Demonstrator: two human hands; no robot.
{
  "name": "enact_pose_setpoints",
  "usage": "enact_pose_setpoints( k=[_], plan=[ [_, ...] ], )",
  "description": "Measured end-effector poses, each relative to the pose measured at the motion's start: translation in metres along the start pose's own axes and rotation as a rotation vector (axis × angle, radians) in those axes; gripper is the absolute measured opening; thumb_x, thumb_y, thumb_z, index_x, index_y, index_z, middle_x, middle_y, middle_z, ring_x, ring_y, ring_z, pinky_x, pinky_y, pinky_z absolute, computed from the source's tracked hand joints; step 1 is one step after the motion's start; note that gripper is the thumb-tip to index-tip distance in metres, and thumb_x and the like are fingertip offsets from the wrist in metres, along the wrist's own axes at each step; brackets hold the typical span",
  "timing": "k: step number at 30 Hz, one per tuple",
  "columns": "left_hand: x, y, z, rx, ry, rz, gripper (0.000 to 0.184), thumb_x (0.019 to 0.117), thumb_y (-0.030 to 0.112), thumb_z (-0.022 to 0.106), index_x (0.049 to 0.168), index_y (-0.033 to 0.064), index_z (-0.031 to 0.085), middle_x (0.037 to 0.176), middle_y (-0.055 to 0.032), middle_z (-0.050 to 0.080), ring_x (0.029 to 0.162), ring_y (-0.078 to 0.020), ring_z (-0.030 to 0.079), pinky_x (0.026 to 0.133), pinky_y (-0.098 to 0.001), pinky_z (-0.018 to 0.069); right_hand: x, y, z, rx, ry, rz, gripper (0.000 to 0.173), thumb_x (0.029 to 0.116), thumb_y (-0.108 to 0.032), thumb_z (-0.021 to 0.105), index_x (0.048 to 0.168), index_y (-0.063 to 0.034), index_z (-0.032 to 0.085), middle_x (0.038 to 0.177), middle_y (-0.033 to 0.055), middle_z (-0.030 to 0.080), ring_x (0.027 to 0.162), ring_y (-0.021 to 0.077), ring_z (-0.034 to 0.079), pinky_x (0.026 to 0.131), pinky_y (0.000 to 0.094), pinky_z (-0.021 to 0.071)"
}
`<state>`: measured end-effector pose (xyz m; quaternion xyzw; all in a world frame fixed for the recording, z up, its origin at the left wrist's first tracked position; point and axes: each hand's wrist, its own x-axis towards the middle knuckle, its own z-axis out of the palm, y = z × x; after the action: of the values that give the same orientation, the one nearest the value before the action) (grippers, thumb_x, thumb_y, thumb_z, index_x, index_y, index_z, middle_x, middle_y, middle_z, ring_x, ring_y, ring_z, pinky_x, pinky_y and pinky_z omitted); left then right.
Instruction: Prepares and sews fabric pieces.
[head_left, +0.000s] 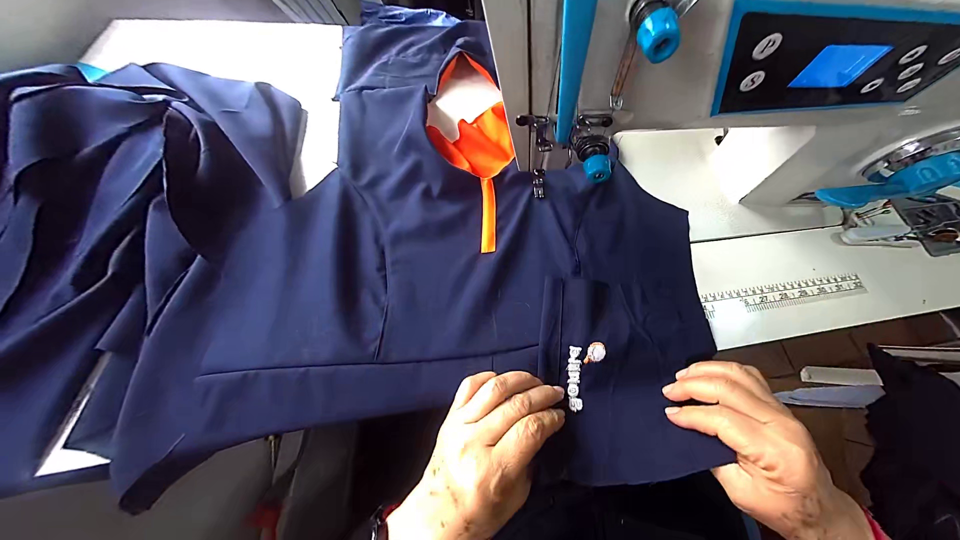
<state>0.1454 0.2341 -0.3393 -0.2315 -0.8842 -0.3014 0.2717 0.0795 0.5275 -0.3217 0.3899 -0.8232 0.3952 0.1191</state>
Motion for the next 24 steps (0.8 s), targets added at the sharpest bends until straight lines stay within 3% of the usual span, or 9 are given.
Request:
enact_pose_setpoints(
  k=[4,7,10,13,15,17,21,24],
  plan=[
    [0.017,0.001,-0.001,-0.144,0.043,-0.083,0.016,0.1008,0.009,0.046,0.101,0.0131,0.062,0.108,-0.0029,0.075,0.108,-0.0122,0.068,0.096,-0.0272,0.0522,0.029,0.005,-0.005,0.186,0.044,0.187,0.01,0.0941,-0.02,0.066,0.099,-0.0204,0.074,0.107,-0.0053,0.077,0.107,0.0076,0.07,0.094,0.0278,0.0572],
    [0.045,0.002,0.006,-0.073,0.069,-0.269,0.012,0.0986,0.015,0.057,0.104,0.0075,0.066,0.086,-0.0003,0.072,0.08,-0.005,0.067,0.074,-0.0201,0.0546,0.049,0.009,0.002,0.151,0.072,0.378,0.019,0.0868,-0.014,0.066,0.106,-0.0174,0.069,0.09,-0.0104,0.074,0.083,-0.001,0.071,0.073,0.0186,0.0603],
    [0.067,0.0,0.014,0.051,-0.013,-0.462,0.037,0.0916,0.02,0.063,0.125,0.0035,0.06,0.07,0.003,0.067,0.056,-0.0029,0.061,0.053,-0.0197,0.052,0.057,0.009,0.011,0.028,0.043,0.545,0.045,0.0846,-0.019,0.066,0.128,-0.0114,0.058,0.08,-0.0114,0.073,0.066,-0.0047,0.065,0.059,0.0146,0.0536],
    [0.075,-0.004,0.016,0.027,-0.065,-0.577,0.041,0.0883,0.021,0.069,0.123,0.0043,0.057,0.077,0.001,0.07,0.052,-0.0046,0.06,0.049,-0.0216,0.0518,0.058,0.007,0.019,-0.078,0.083,0.591,0.054,0.0904,-0.031,0.066,0.137,-0.0072,0.054,0.069,-0.0087,0.065,0.056,-0.0027,0.056,0.053,0.0163,0.0479],
    [0.076,-0.006,0.016,0.007,-0.055,-0.622,0.041,0.0859,0.022,0.073,0.12,0.0045,0.058,0.077,0.0027,0.07,0.053,-0.0038,0.061,0.05,-0.0213,0.0524,0.058,0.008,0.02,-0.094,0.095,0.586,0.056,0.089,-0.029,0.065,0.139,-0.0063,0.053,0.066,-0.0082,0.061,0.053,-0.003,0.052,0.052,0.0159,0.0469],
    [0.077,-0.007,0.013,-0.031,-0.054,-0.655,0.043,0.0872,0.023,0.071,0.124,0.0074,0.056,0.076,0.0076,0.07,0.057,0.0005,0.064,0.053,-0.0176,0.0538,0.058,0.009,0.02,-0.094,0.097,0.574,0.058,0.0868,-0.025,0.063,0.14,-0.0072,0.052,0.063,-0.0093,0.057,0.051,-0.0044,0.048,0.049,0.0143,0.0442],
    [0.081,-0.01,0.011,-0.075,-0.05,-0.7,0.043,0.0885,0.02,0.07,0.127,0.0081,0.056,0.076,0.007,0.07,0.052,-0.0003,0.061,0.045,-0.0186,0.0513,0.059,0.012,0.019,-0.102,0.108,0.524,0.053,0.0897,-0.024,0.062,0.141,-0.0112,0.057,0.067,-0.0072,0.061,0.052,-0.003,0.047,0.05,0.0151,0.0417],
    [0.082,-0.011,0.014,-0.01,-0.062,-0.713,0.042,0.0869,0.021,0.07,0.123,0.007,0.056,0.073,0.0071,0.065,0.049,0.0001,0.054,0.045,-0.0176,0.0464,0.061,0.014,0.02,-0.135,0.11,0.475,0.041,0.0925,-0.023,0.06,0.131,-0.0122,0.067,0.071,-0.0053,0.063,0.053,-0.0007,0.048,0.049,0.0169,0.0412]
  ],
)
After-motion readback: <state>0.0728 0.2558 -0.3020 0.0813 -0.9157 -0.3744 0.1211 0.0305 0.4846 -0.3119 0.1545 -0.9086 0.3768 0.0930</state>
